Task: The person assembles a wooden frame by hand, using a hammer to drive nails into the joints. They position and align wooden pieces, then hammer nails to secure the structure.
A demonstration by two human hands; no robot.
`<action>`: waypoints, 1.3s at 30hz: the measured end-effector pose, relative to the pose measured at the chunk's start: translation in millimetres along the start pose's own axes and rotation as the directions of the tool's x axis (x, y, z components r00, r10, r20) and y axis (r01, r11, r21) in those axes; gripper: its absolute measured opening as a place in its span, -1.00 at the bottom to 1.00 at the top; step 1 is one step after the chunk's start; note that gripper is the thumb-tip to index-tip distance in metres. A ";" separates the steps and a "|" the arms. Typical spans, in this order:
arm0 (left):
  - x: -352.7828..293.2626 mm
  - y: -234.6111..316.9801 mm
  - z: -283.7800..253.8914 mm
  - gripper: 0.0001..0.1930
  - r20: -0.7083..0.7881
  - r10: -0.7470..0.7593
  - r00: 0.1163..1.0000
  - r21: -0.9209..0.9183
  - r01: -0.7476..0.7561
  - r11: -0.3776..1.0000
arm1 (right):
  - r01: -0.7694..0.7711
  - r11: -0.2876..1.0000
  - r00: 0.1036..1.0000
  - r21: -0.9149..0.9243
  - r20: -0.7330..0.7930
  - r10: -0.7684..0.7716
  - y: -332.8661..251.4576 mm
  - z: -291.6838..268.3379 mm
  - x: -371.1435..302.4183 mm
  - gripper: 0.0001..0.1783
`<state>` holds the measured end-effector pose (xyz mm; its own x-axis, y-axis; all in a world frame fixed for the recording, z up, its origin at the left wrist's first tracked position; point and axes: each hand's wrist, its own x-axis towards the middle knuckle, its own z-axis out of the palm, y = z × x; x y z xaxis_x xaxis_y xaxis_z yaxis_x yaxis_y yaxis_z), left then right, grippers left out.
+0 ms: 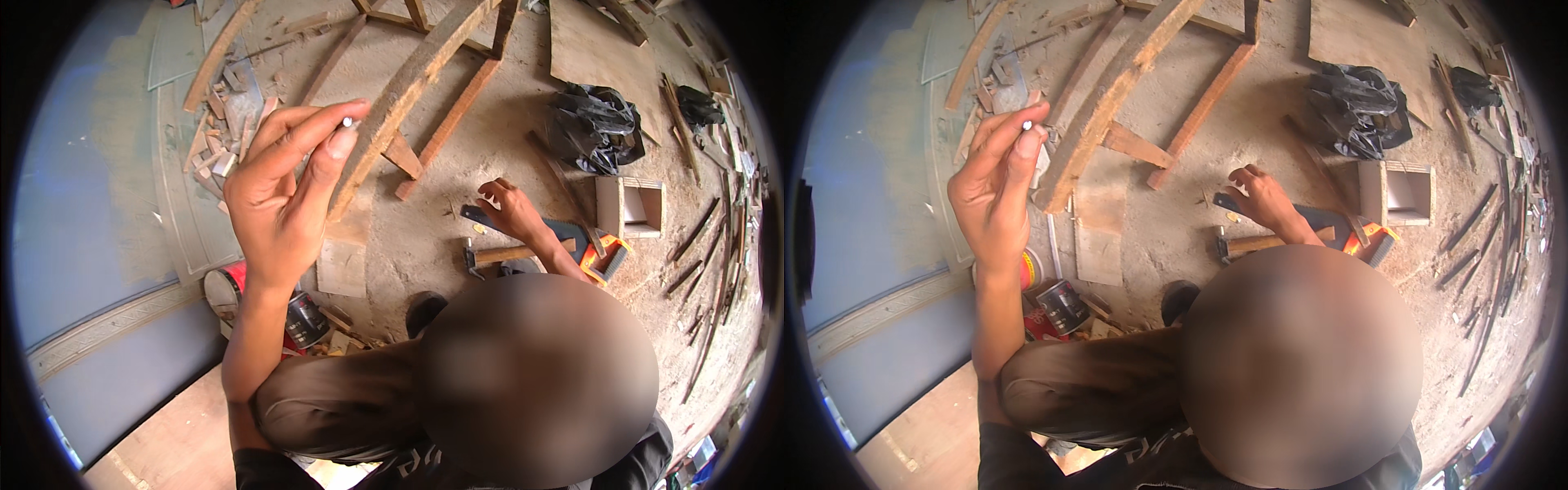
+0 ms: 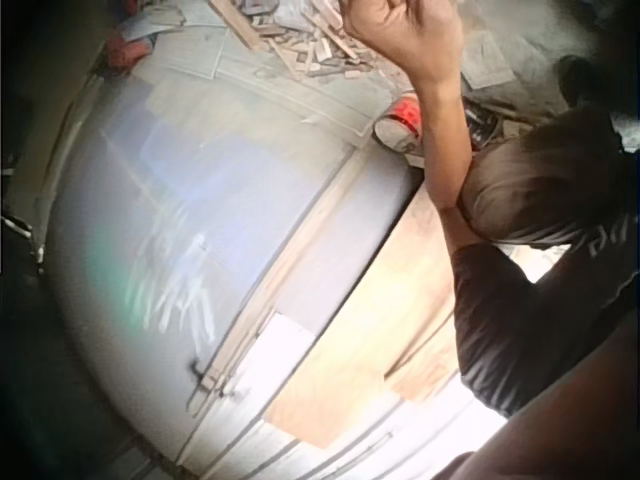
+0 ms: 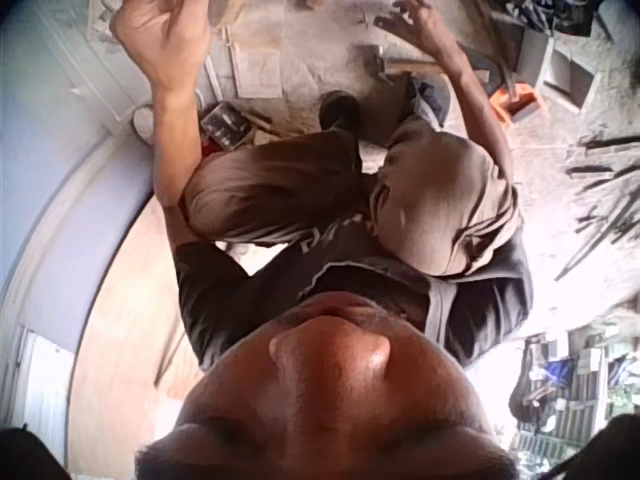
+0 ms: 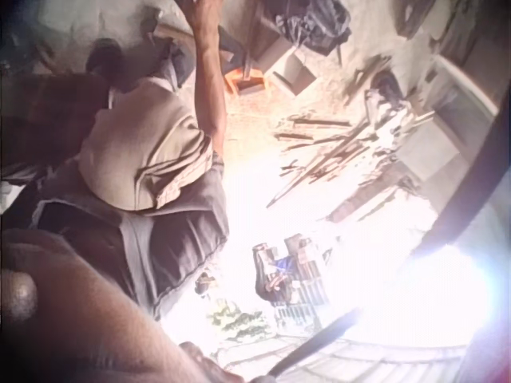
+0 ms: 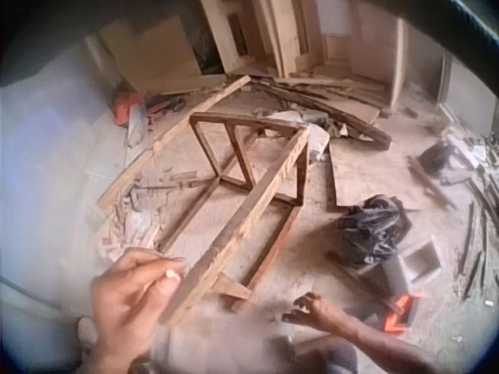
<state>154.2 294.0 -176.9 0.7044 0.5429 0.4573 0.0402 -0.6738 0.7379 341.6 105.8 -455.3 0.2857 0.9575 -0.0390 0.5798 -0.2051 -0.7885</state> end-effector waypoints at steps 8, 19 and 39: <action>1.6 -13.4 -5.6 -0.86 0.049 -0.042 0.998 -0.140 0.048 0.989 | 0.089 0.964 0.950 -0.252 0.313 -0.006 4.1 -5.2 -32.1 -0.60; 51.9 -0.8 -15.8 -0.84 0.220 0.056 0.974 0.000 -0.058 0.998 | 0.267 0.871 0.819 -0.411 0.573 0.019 9.4 -6.1 -56.2 -0.56; 15.3 -7.9 2.0 -0.84 -0.063 -0.061 0.996 -0.057 0.058 0.997 | 0.660 0.640 0.421 -0.394 0.899 0.120 -54.9 -83.1 67.5 -0.75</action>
<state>166.2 306.6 -176.7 0.6545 0.6137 0.4415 0.0407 -0.6117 0.7900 392.4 164.9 -363.6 -0.4960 0.5608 -0.6629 0.8603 0.4206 -0.2879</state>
